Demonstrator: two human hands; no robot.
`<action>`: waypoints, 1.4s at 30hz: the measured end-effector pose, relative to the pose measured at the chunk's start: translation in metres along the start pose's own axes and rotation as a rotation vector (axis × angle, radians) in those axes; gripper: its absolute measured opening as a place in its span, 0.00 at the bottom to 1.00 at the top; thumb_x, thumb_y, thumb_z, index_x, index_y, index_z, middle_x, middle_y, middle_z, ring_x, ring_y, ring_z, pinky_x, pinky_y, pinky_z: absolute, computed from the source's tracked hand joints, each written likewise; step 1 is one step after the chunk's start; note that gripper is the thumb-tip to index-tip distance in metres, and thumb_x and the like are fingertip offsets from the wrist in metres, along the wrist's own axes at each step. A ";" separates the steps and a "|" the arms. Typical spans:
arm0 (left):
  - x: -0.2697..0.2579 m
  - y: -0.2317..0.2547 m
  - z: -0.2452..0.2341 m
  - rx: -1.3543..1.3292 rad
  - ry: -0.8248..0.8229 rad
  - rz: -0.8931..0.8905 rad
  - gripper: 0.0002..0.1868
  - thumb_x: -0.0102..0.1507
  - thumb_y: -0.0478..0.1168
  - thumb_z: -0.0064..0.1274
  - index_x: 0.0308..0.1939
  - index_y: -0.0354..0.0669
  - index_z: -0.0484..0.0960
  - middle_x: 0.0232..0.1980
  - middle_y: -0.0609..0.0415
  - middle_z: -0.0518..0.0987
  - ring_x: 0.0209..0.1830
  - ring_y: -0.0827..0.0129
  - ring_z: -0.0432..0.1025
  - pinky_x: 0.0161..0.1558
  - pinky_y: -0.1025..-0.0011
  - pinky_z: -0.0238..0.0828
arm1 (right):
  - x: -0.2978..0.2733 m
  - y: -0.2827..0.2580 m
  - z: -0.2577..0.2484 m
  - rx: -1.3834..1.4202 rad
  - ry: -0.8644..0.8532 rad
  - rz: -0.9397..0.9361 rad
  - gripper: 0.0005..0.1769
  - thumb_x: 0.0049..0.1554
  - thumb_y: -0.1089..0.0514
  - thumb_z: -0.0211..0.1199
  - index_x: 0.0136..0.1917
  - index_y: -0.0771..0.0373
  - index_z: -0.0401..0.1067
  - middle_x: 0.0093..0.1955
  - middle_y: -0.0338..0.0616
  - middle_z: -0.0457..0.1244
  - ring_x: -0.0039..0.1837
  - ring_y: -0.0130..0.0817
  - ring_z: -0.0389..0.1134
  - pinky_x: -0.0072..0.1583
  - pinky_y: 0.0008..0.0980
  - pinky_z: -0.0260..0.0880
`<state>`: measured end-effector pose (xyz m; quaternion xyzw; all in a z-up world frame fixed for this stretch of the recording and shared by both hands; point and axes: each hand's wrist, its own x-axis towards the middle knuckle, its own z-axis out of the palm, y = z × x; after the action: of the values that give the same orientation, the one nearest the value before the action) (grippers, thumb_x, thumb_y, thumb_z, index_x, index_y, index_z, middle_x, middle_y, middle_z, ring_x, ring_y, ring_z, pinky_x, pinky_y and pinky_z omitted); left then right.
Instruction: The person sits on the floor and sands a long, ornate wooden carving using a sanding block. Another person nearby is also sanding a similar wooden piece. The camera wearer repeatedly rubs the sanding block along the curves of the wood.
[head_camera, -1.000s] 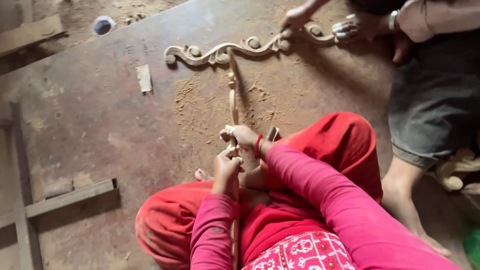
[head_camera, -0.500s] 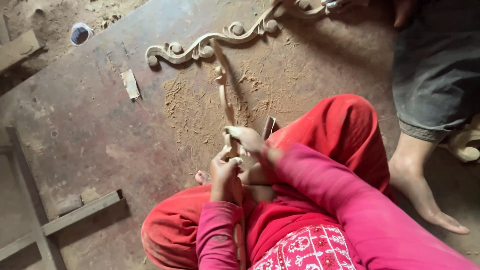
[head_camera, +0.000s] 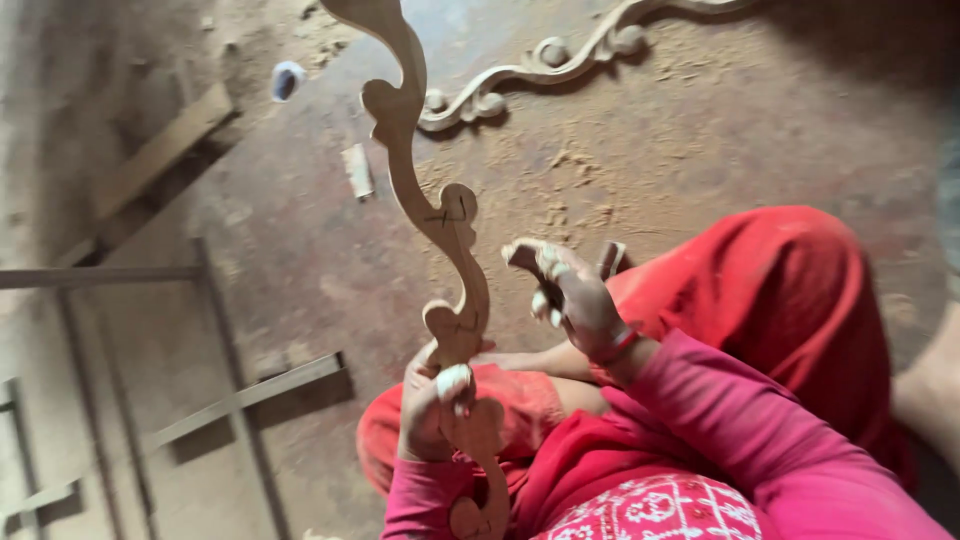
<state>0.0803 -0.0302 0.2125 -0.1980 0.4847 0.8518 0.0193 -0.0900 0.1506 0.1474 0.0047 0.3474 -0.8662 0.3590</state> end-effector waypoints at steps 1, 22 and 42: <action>-0.006 -0.001 -0.001 -0.065 -0.020 0.014 0.21 0.63 0.30 0.58 0.59 0.20 0.79 0.34 0.48 0.78 0.20 0.75 0.66 0.24 0.78 0.65 | -0.008 0.000 -0.001 -0.003 -0.005 0.016 0.23 0.67 0.52 0.45 0.70 0.64 0.66 0.64 0.43 0.69 0.32 0.20 0.62 0.32 0.19 0.57; 0.018 -0.041 -0.009 0.201 0.196 0.016 0.21 0.62 0.28 0.54 0.60 0.28 0.78 0.47 0.53 0.80 0.29 0.82 0.69 0.29 0.81 0.67 | -0.014 0.001 0.000 -0.126 0.041 -0.134 0.21 0.68 0.54 0.47 0.67 0.65 0.70 0.54 0.42 0.69 0.34 0.20 0.63 0.35 0.20 0.61; 0.151 -0.137 -0.047 0.424 0.207 -0.077 0.14 0.58 0.29 0.59 0.48 0.37 0.84 0.27 0.50 0.81 0.15 0.68 0.73 0.17 0.68 0.67 | 0.068 0.095 -0.032 -1.246 0.104 -0.410 0.23 0.63 0.49 0.53 0.67 0.60 0.71 0.65 0.50 0.67 0.65 0.43 0.70 0.64 0.37 0.68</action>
<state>-0.0130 -0.0206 0.0258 -0.2939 0.6443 0.7047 0.0432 -0.0891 0.0802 0.0485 -0.2284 0.7948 -0.5523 0.1049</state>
